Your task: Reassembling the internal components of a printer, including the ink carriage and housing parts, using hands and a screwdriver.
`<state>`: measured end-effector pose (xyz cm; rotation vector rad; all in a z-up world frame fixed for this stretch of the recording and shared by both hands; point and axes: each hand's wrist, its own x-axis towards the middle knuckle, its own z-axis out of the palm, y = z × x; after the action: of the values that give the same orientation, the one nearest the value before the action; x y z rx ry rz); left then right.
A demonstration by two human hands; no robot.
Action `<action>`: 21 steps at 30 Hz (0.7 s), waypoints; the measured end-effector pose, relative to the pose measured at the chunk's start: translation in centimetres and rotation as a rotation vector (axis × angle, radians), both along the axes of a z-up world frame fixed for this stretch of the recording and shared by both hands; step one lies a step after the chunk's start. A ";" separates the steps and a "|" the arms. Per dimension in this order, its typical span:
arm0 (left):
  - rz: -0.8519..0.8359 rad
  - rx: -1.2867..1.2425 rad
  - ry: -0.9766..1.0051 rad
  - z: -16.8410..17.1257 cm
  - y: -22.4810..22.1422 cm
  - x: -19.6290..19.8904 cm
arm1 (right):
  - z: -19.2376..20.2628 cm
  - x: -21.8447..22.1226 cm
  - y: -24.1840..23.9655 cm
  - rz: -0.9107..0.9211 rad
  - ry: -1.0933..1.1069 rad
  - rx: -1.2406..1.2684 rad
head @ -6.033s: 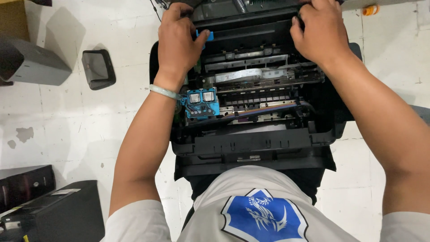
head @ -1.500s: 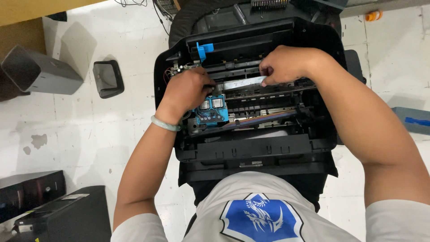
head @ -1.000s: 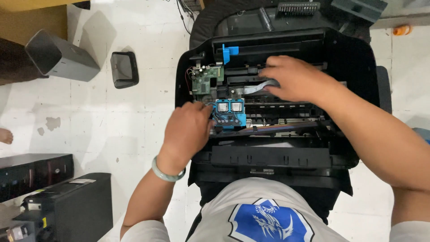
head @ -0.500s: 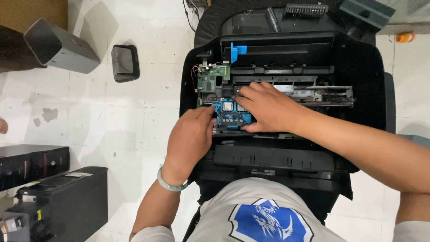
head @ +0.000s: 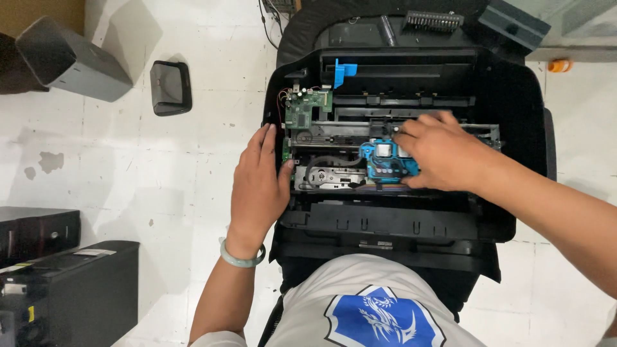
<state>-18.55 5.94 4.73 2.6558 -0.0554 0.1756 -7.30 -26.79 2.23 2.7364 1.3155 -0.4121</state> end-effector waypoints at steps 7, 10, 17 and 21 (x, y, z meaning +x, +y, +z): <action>-0.064 0.010 -0.082 -2.0 0.1 -0.3 | 0.1 -0.4 -4.2 -0.109 0.059 -0.113; -0.066 0.032 -0.111 -2.4 0.2 -0.3 | -0.3 -0.5 -5.9 -0.132 0.042 -0.103; -0.006 0.050 -0.177 -2.9 -0.3 -0.5 | -0.3 -0.7 -8.0 -0.200 0.082 -0.129; -0.018 0.122 -0.184 -3.1 -0.4 -0.5 | -0.5 -1.0 -8.3 -0.201 0.097 -0.082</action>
<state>-19.09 5.57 1.63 2.7520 -0.1541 0.4232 -8.30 -35.11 1.70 2.8212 1.0190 -0.6069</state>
